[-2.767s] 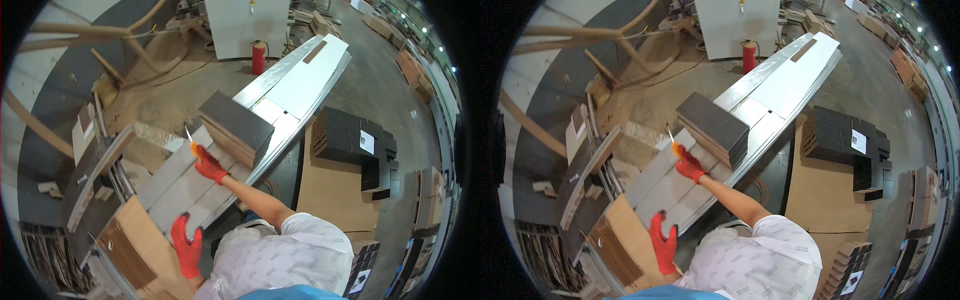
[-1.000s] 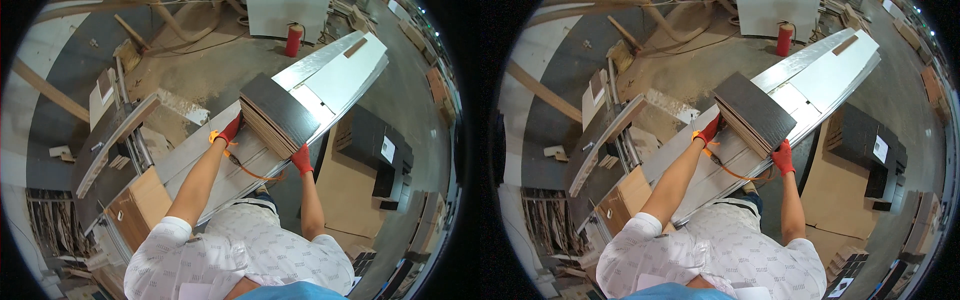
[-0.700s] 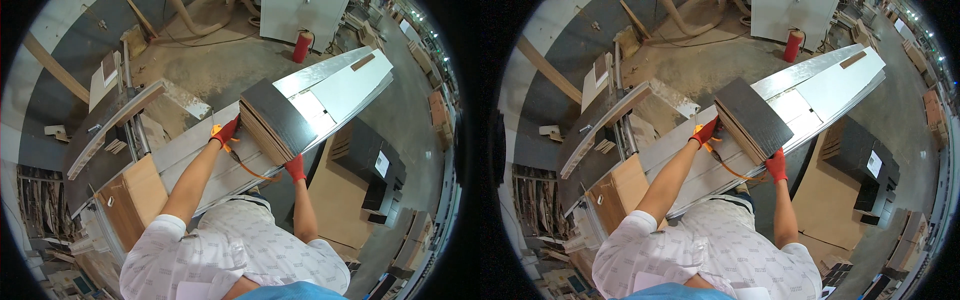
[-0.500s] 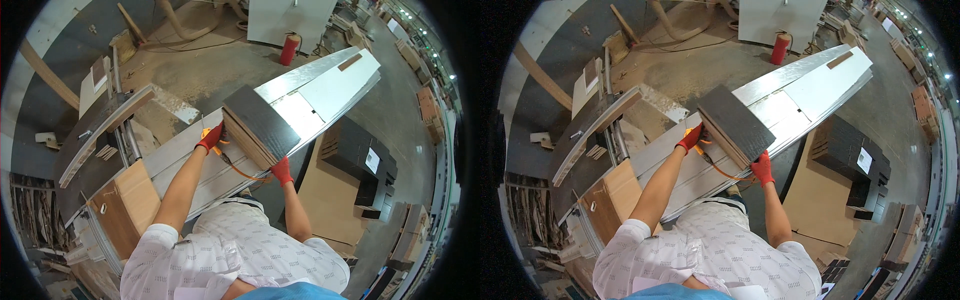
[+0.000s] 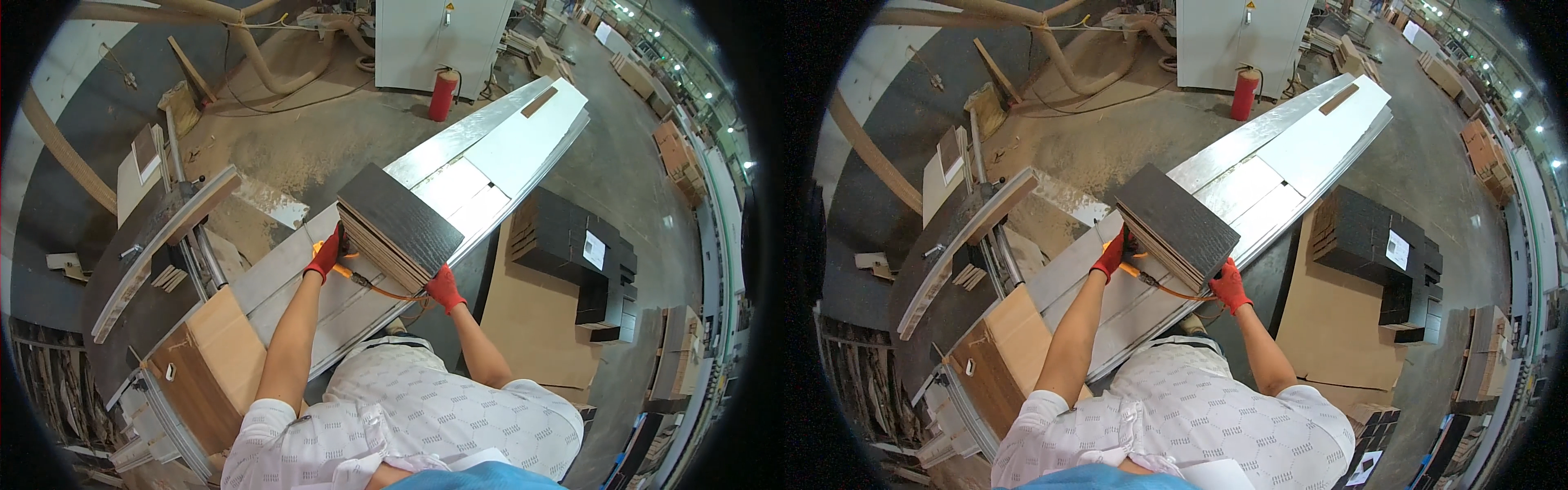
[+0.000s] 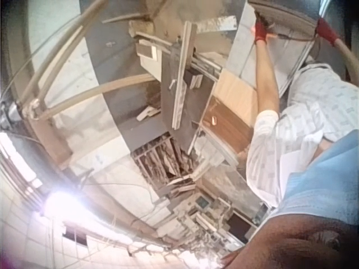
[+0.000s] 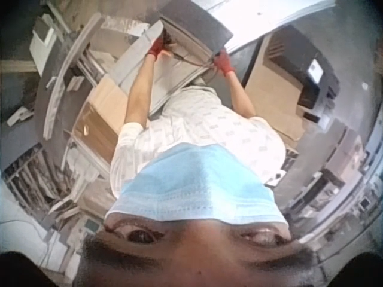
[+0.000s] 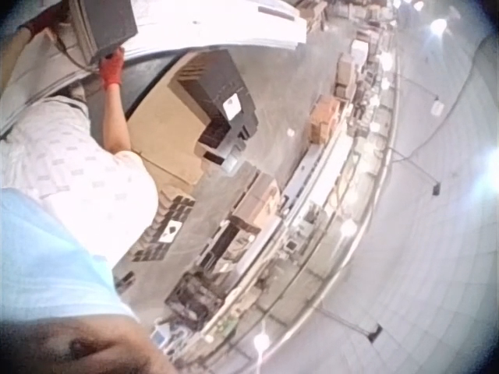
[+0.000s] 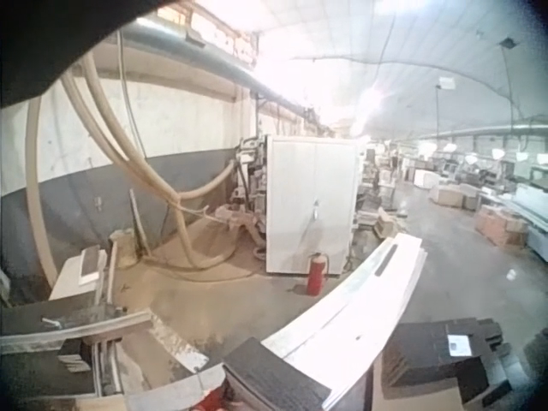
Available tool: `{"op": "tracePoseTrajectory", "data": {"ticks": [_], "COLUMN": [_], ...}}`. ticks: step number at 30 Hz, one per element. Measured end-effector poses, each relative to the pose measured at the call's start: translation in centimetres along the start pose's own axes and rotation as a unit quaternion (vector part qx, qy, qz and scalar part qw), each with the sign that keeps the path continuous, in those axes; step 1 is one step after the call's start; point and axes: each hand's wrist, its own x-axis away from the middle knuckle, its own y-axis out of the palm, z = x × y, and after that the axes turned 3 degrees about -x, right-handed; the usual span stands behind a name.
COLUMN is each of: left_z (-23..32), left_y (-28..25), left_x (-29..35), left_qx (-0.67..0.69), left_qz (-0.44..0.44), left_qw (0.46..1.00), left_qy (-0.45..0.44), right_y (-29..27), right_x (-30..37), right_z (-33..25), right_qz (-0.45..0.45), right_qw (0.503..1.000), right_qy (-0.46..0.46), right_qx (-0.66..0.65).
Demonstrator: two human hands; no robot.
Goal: The person uses a table saw to cut small rectangular pieces of dark wood. They repeatedly place a piece against the fence, push it through the blade, and then stack the cut pieces on a nearby surface. The person also uses a yellow air blower to clear sawdust from the work area.
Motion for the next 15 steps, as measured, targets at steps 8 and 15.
{"op": "tracePoseTrajectory", "data": {"ticks": [8,15], "left_z": [-5.1,-14.3], "left_y": [-0.3,-5.8], "left_x": [10.0,26.8], "left_qx": [-0.147,-0.182], "left_qz": [0.091,0.299], "left_qw": [0.957,0.92], "left_qy": [0.234,0.173], "right_y": [-9.9,-10.0], "right_x": [-1.6,-0.6], "right_z": [-2.2,-25.7], "right_qz": [0.204,0.205], "right_qw": [0.979,0.919], "right_qy": [-0.005,-0.286], "right_qx": [-0.012,0.18]}}
